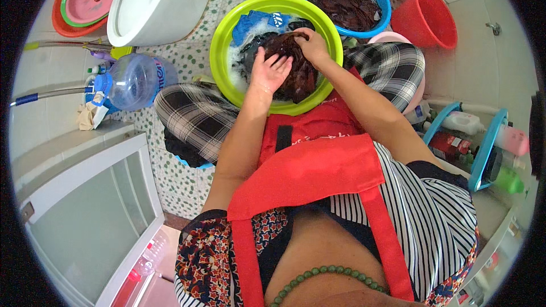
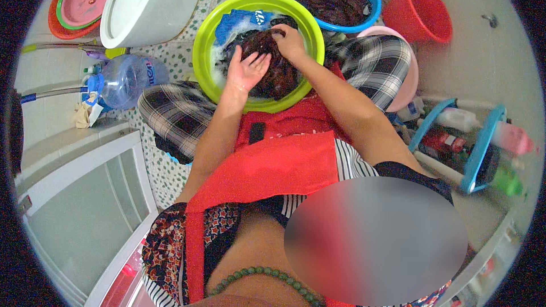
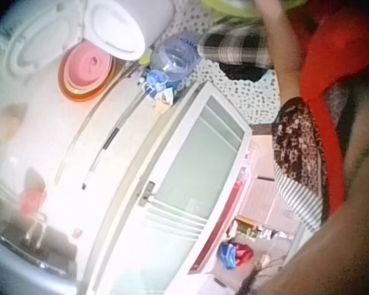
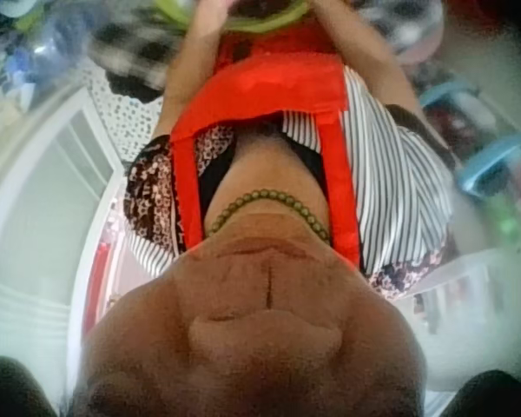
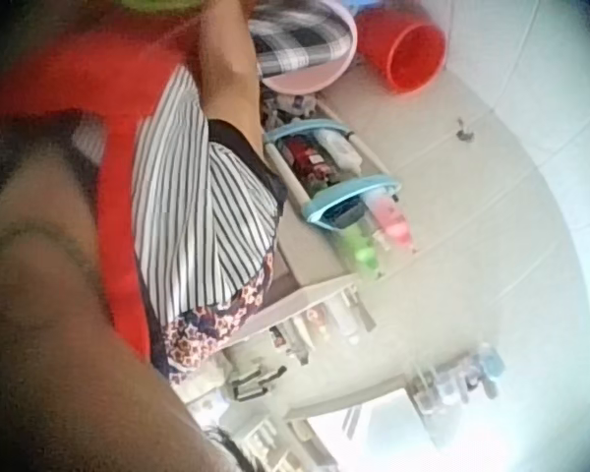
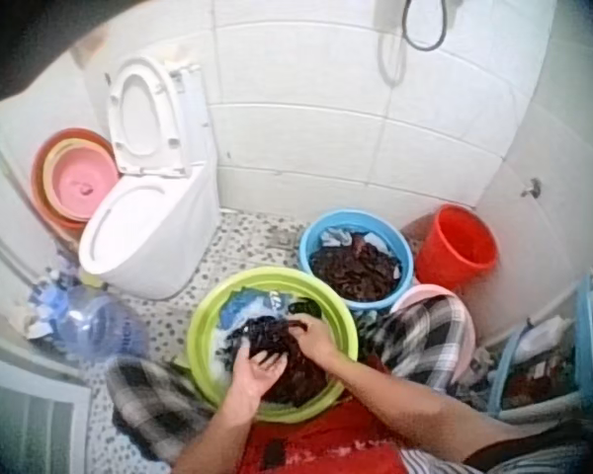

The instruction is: The person sits on the floor and hand-washes dark-colored clothes in a green basin filled with soapy water. They scrub and rinse the garments by hand, then transfer the washed items into a blue basin nearby.

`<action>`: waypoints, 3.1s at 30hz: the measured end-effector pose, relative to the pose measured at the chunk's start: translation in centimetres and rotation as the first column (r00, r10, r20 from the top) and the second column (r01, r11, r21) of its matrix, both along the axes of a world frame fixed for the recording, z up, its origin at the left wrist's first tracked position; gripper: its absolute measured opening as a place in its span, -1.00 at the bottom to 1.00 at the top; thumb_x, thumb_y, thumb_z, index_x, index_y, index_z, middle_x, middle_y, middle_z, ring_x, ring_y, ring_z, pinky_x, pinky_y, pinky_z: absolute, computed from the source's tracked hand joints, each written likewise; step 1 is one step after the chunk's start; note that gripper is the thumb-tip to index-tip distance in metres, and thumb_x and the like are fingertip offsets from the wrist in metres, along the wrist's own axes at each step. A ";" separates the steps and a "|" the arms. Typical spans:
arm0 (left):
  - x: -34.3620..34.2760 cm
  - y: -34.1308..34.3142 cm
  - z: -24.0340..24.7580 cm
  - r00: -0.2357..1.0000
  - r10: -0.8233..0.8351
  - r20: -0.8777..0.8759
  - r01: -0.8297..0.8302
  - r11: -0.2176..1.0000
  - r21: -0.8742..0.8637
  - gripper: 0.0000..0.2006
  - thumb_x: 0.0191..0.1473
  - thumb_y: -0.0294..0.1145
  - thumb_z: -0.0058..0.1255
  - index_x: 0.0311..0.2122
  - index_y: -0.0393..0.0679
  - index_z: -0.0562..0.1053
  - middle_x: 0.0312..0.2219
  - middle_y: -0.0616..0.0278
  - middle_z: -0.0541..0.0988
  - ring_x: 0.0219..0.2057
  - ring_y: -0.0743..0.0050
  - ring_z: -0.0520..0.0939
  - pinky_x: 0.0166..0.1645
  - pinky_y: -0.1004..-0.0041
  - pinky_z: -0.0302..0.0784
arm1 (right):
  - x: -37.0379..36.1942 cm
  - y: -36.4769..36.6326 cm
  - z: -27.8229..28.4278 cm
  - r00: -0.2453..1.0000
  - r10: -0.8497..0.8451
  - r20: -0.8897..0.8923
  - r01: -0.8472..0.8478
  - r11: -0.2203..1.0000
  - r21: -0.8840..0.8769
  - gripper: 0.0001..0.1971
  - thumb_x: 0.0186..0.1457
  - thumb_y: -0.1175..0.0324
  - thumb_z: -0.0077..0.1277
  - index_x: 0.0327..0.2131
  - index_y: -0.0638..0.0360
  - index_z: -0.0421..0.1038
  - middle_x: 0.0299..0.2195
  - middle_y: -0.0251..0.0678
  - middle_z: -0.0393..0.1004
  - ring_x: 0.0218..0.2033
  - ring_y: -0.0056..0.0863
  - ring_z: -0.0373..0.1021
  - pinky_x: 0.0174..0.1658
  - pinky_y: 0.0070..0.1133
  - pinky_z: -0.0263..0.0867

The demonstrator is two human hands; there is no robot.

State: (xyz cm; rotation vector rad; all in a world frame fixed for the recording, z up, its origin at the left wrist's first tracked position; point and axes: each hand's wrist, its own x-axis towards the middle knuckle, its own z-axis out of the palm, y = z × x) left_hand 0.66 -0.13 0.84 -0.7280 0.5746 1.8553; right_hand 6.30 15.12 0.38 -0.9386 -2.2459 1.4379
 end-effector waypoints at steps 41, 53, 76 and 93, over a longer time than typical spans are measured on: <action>-3.3 1.9 -11.3 -0.833 -0.446 0.328 -0.103 -0.457 -0.883 -0.43 0.06 -0.26 -0.01 0.18 -0.08 0.17 0.14 -0.03 0.22 0.15 0.09 0.26 0.20 0.06 0.09 | -0.3 -1.0 -7.3 0.546 0.486 0.683 -0.745 0.654 0.131 -0.40 -0.01 0.18 -0.03 0.16 -0.14 0.11 0.14 -0.23 0.15 0.09 -0.17 0.17 0.02 -0.25 0.22; -3.2 -0.6 -18.5 -0.557 -0.818 0.144 0.180 -0.288 -0.941 -0.49 -0.02 -0.12 -0.02 0.04 -0.12 0.33 0.02 -0.14 0.35 0.06 0.00 0.37 0.12 0.17 0.25 | -4.0 -0.9 -14.7 0.655 0.573 0.492 -0.755 0.516 0.404 -0.54 0.02 0.24 -0.09 0.01 0.16 0.22 -0.06 -0.06 0.34 -0.13 -0.06 0.35 -0.04 -0.27 0.28; -0.5 -1.1 0.7 0.279 -0.209 -0.937 -0.103 0.964 -0.246 -0.12 -0.32 -0.08 0.15 0.16 -0.10 0.04 0.12 0.07 0.12 0.13 -0.07 0.14 0.17 0.09 0.17 | 0.8 -7.9 14.2 0.851 0.420 -0.316 -0.347 0.900 0.263 -0.63 -0.30 0.46 0.17 -0.26 0.07 0.46 -0.36 -0.21 0.48 -0.27 -0.22 0.42 -0.15 -0.45 0.33; -0.1 2.7 9.8 0.664 0.495 -0.560 -0.524 0.843 0.123 -0.68 0.20 -0.25 -0.37 -0.07 -0.12 0.37 -0.14 0.18 0.48 -0.14 0.23 0.53 -0.02 0.21 0.49 | 0.8 -4.7 10.5 0.897 -0.358 -0.260 -0.002 0.584 -0.811 -0.55 0.06 0.17 0.06 -0.05 0.24 0.32 -0.11 -0.26 0.41 -0.06 -0.41 0.31 0.06 -0.49 0.16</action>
